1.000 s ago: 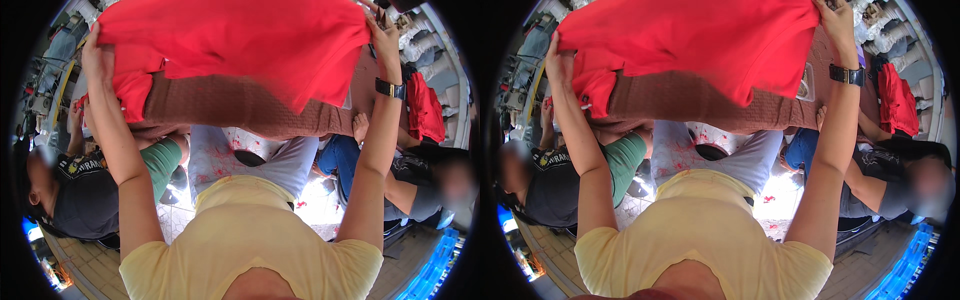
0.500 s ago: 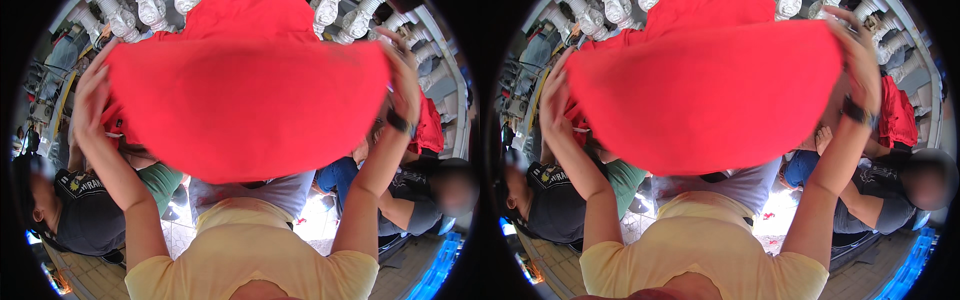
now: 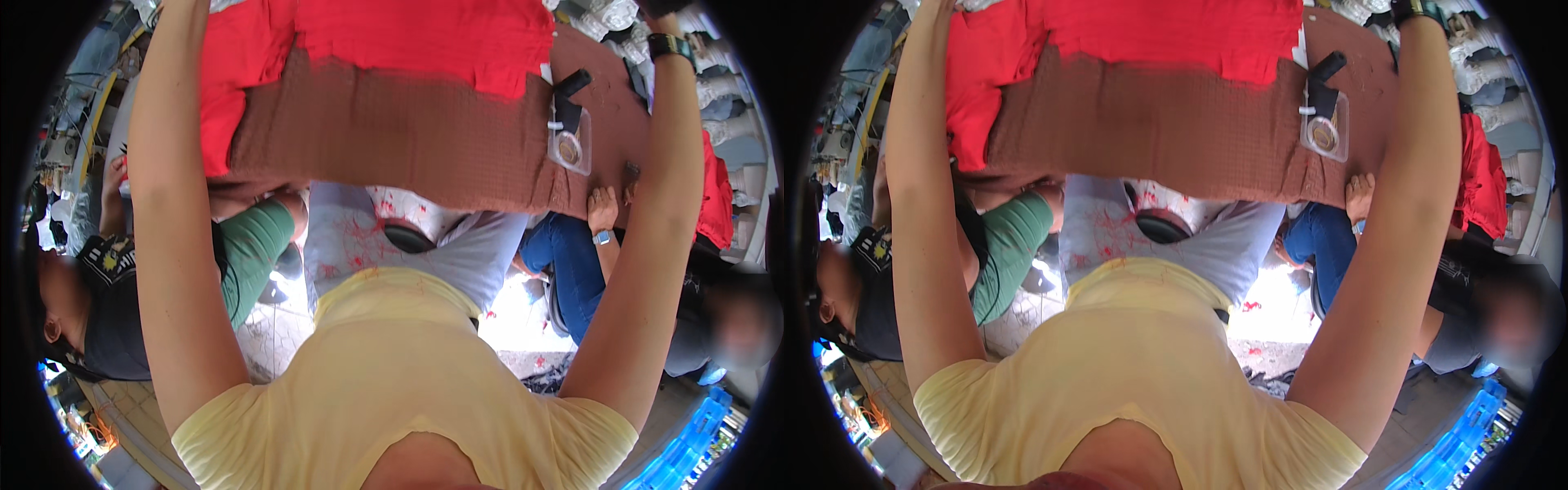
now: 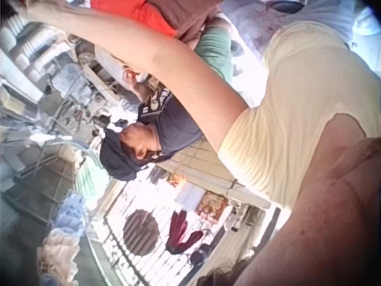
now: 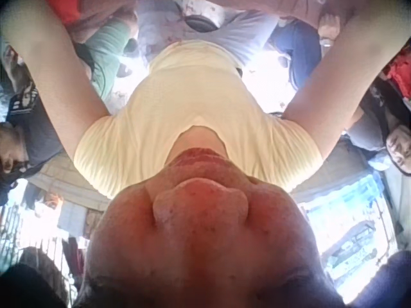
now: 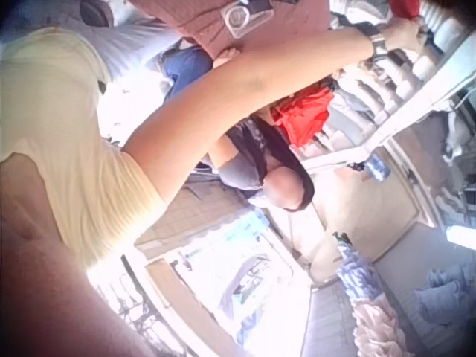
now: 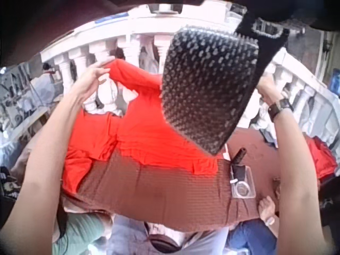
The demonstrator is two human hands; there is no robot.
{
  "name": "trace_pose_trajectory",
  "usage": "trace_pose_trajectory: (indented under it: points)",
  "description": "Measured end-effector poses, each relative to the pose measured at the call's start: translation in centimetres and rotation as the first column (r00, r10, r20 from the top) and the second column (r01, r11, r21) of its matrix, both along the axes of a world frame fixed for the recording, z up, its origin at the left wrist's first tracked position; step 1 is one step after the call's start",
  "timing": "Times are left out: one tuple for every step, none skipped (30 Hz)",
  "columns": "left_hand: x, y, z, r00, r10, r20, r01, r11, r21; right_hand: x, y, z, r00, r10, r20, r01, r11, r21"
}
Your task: The person trims threads from red garments using shears, inspects them for quality, and then records data in a notebook with a pen.
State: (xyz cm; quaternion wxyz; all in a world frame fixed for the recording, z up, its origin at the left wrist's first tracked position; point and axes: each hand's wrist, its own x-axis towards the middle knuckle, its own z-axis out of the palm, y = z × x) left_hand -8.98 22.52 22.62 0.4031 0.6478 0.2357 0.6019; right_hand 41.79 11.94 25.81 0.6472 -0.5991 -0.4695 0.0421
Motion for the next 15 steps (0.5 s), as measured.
trace_pose_trajectory:
  points:
    - [0.4,0.7,-2.4,0.996,-0.006,-0.093,0.002,0.999,-0.040,2.7,0.4,-3.8,0.966,0.169,0.196,-0.156,0.985,-0.080]
    - [1.1,1.2,-4.9,0.983,-0.019,-0.184,0.005,0.997,-0.075,5.4,0.0,-7.4,0.932,0.110,0.347,-0.089,0.993,-0.077]
    - [1.3,1.3,-7.2,0.938,-0.020,-0.345,-0.016,0.995,-0.100,6.6,-0.6,-11.2,0.879,0.069,0.472,-0.045,0.997,-0.063]
    - [1.2,0.5,-9.1,0.865,-0.030,-0.502,-0.033,0.993,-0.117,7.2,-1.1,-14.1,0.806,0.029,0.592,-0.011,0.999,-0.034]
    - [-0.7,-1.8,-10.0,0.760,-0.008,-0.650,-0.088,0.989,-0.115,5.1,-0.1,-16.0,0.727,0.011,0.687,-0.033,0.999,0.018]
    - [-2.5,-4.6,-10.9,0.658,-0.061,-0.750,-0.088,0.984,-0.158,3.6,-0.5,-17.5,0.595,0.148,0.790,0.243,0.903,-0.353]
    - [-4.5,-7.8,-12.4,0.595,-0.160,-0.788,-0.056,0.969,-0.239,0.2,-2.2,-19.6,0.747,0.301,0.593,0.056,0.861,-0.506]
    - [-5.1,-10.8,-13.9,0.533,-0.295,-0.793,0.010,0.939,-0.343,-3.0,-6.7,-23.5,0.843,0.405,0.353,-0.117,0.780,-0.615]
    - [-6.3,-15.5,-15.4,0.551,-0.430,-0.715,0.152,0.894,-0.421,-6.7,-10.2,-27.5,0.864,0.498,0.068,-0.337,0.674,-0.658]
    - [-7.4,-18.2,-18.4,0.527,-0.581,-0.620,0.135,0.777,-0.614,-9.1,-13.3,-29.3,0.851,0.485,0.201,-0.266,0.728,-0.632]
    - [-8.1,-20.0,-22.2,0.496,-0.722,-0.482,0.142,0.615,-0.776,-9.7,-16.0,-31.8,0.895,0.401,0.194,-0.212,0.767,-0.606]
    - [-8.5,-22.8,-24.6,0.261,-0.653,-0.711,0.053,0.745,-0.665,-12.4,-17.8,-31.4,0.914,0.365,0.177,-0.161,0.727,-0.667]
    - [-8.5,-25.4,-27.3,0.253,-0.695,-0.674,0.025,0.701,-0.713,-12.6,-18.6,-33.3,0.910,0.349,0.223,-0.146,0.775,-0.615]
    - [-8.3,-27.7,-29.4,0.156,-0.753,-0.639,-0.065,0.638,-0.768,-13.2,-19.0,-34.2,0.896,0.325,0.302,-0.082,0.791,-0.607]
    - [-8.0,-30.4,-30.8,0.216,-0.696,-0.685,-0.006,0.700,-0.714,-13.8,-19.2,-34.8,0.875,0.300,0.379,-0.020,0.806,-0.591]
